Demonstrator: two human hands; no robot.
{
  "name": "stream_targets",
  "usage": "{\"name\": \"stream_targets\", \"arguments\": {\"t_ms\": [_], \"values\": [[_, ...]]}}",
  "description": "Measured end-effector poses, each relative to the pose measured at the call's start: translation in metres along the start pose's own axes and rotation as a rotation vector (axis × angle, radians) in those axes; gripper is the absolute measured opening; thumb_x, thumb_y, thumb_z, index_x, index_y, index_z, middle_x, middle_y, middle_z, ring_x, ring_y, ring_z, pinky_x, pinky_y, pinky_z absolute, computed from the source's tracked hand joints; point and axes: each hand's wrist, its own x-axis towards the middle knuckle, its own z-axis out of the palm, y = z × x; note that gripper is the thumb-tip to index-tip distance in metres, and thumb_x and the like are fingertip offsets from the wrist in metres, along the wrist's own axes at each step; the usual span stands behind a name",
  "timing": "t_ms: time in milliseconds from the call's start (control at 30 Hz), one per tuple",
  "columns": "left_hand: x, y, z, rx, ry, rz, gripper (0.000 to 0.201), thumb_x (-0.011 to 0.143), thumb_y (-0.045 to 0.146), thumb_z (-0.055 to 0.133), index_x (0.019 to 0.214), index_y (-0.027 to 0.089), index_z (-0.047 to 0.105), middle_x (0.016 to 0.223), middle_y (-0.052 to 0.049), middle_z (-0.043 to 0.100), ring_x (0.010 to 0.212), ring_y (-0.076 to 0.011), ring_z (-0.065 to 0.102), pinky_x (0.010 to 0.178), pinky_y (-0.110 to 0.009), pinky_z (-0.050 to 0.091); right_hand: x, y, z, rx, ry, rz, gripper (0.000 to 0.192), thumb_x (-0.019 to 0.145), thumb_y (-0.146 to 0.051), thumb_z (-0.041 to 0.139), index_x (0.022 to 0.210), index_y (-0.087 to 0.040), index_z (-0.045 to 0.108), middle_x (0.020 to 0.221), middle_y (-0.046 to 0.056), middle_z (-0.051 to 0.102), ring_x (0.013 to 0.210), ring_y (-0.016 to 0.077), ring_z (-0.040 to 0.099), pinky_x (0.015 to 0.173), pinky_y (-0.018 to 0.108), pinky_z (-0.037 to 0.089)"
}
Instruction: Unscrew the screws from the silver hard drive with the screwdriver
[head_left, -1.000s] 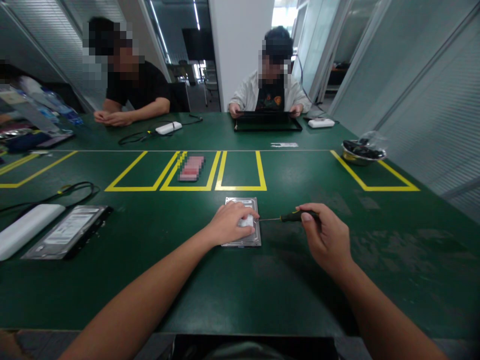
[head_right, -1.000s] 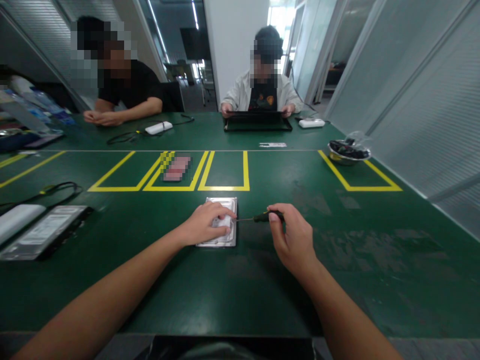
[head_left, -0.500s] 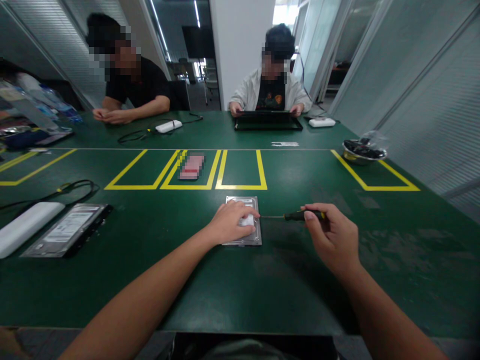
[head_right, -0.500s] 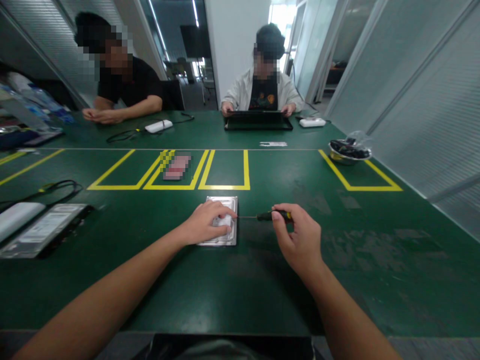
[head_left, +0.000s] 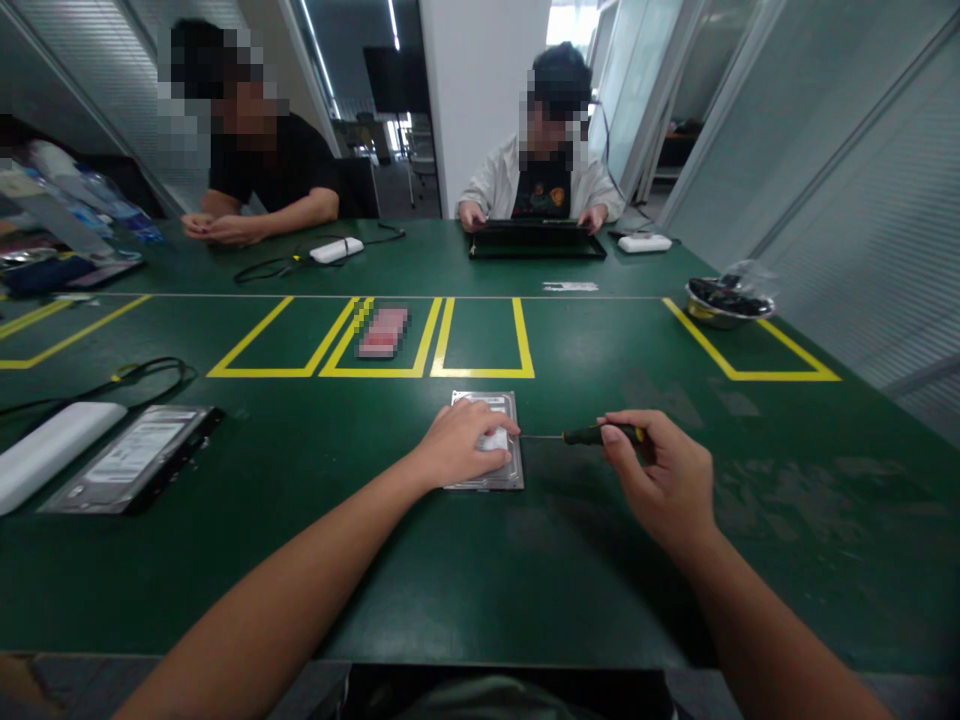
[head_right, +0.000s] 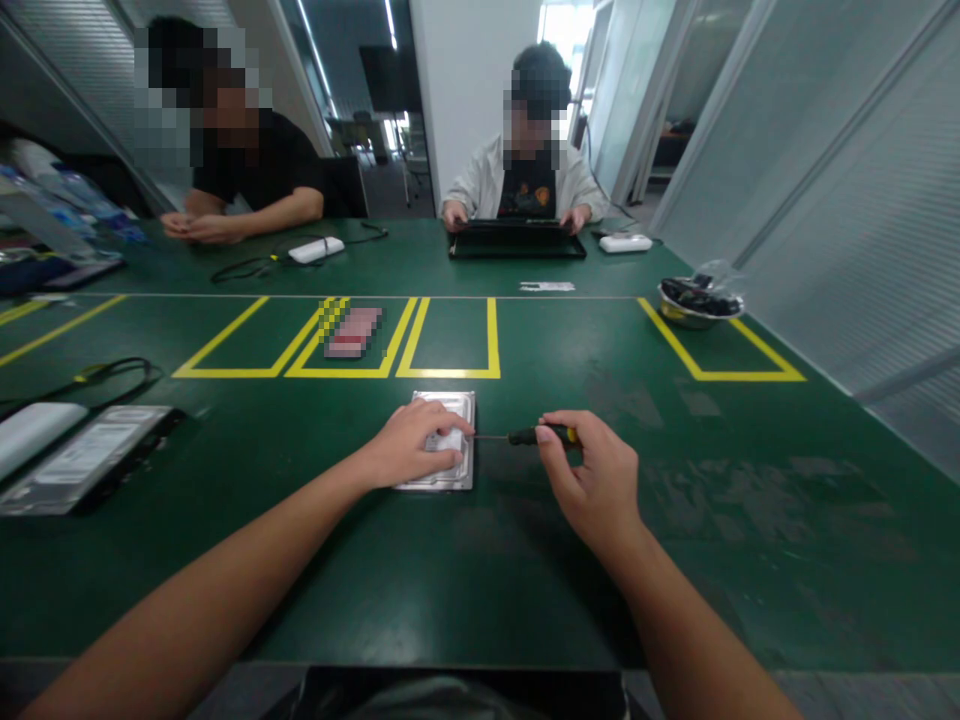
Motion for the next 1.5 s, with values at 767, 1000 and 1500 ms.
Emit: {"name": "stream_targets", "arguments": {"t_ms": [767, 1000, 1500], "values": [[0.0003, -0.0009, 0.0021, 0.009, 0.009, 0.016, 0.034, 0.081, 0.039, 0.064, 0.115, 0.033, 0.067, 0.103, -0.002, 0.063, 0.102, -0.0267, 0.054, 0.09, -0.043, 0.041, 0.0001, -0.0007, 0.0002, 0.001, -0.001, 0.002, 0.015, 0.091, -0.032, 0.058, 0.096, -0.02, 0.066, 0.084, 0.005, 0.073, 0.07, 0.0182, 0.068, 0.058, 0.03, 0.05], [0.0002, -0.0005, 0.0012, 0.009, 0.001, 0.017, 0.033, 0.082, 0.038, 0.063, 0.115, 0.032, 0.066, 0.104, -0.003, 0.063, 0.102, -0.0268, 0.054, 0.088, -0.043, 0.04, -0.0002, -0.0023, -0.0004, 0.001, -0.008, 0.01, 0.015, 0.09, -0.032, 0.059, 0.096, -0.02, 0.066, 0.084, 0.004, 0.073, 0.069, 0.018, 0.068, 0.058, 0.03, 0.049], [0.0008, -0.0029, 0.0036, -0.005, 0.018, 0.007, 0.033, 0.08, 0.038, 0.065, 0.113, 0.033, 0.067, 0.101, -0.001, 0.062, 0.101, -0.0252, 0.054, 0.084, -0.039, 0.037, -0.003, -0.0027, -0.0005, 0.011, -0.022, 0.006, 0.015, 0.09, -0.033, 0.062, 0.097, -0.02, 0.066, 0.084, 0.004, 0.073, 0.074, 0.0176, 0.068, 0.066, 0.03, 0.05]]}}
